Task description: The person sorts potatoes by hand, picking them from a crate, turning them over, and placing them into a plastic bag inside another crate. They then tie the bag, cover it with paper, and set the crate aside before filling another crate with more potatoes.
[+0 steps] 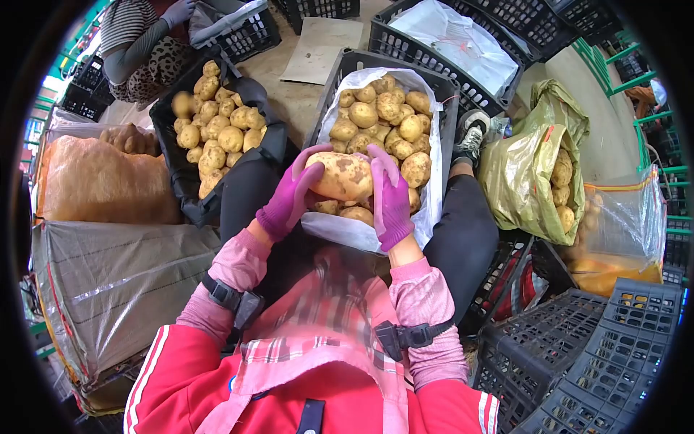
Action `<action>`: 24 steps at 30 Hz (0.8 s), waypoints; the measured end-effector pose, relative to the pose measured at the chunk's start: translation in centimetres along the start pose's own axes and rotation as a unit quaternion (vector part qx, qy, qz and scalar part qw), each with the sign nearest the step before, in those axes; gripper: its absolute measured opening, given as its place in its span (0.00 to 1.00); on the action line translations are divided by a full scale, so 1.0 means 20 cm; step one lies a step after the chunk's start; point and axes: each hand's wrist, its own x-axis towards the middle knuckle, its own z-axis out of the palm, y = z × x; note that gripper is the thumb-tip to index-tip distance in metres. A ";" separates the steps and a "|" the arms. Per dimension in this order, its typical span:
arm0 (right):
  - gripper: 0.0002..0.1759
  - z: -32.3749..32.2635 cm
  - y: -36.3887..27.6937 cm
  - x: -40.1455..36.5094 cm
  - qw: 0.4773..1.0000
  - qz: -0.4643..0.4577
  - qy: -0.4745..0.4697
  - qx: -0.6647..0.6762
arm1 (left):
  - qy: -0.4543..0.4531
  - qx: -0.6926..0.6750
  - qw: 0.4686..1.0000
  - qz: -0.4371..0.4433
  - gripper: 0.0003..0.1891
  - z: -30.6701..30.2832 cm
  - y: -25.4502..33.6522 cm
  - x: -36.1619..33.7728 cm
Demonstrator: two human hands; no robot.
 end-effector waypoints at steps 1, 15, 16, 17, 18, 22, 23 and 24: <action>0.31 0.01 0.02 0.00 0.997 -0.045 -0.007 -0.066 | 0.000 0.042 0.998 0.038 0.25 -0.04 -0.08 0.03; 0.27 0.00 -0.01 0.01 0.995 -0.012 0.006 -0.101 | -0.049 -0.040 0.998 0.005 0.32 -0.05 -0.04 0.01; 0.26 0.00 0.02 0.01 0.974 -0.099 0.006 -0.202 | -0.051 -0.032 0.998 0.022 0.33 -0.04 -0.04 0.01; 0.25 0.00 0.04 0.01 0.936 -0.184 0.005 -0.298 | -0.052 -0.024 0.998 0.038 0.34 -0.04 -0.04 0.01; 0.23 -0.01 0.02 0.01 0.949 -0.133 -0.007 -0.287 | -0.052 -0.015 0.997 0.053 0.35 -0.03 -0.05 0.01; 0.23 -0.04 0.04 0.04 0.989 0.008 0.020 -0.146 | -0.060 0.022 0.991 0.116 0.38 -0.02 -0.04 0.02; 0.24 -0.04 0.05 0.04 0.987 0.002 0.013 -0.160 | -0.058 0.013 0.991 0.121 0.39 -0.01 -0.04 0.01; 0.25 -0.04 0.05 0.04 0.985 -0.004 0.006 -0.175 | -0.055 0.003 0.991 0.126 0.39 -0.01 -0.04 0.01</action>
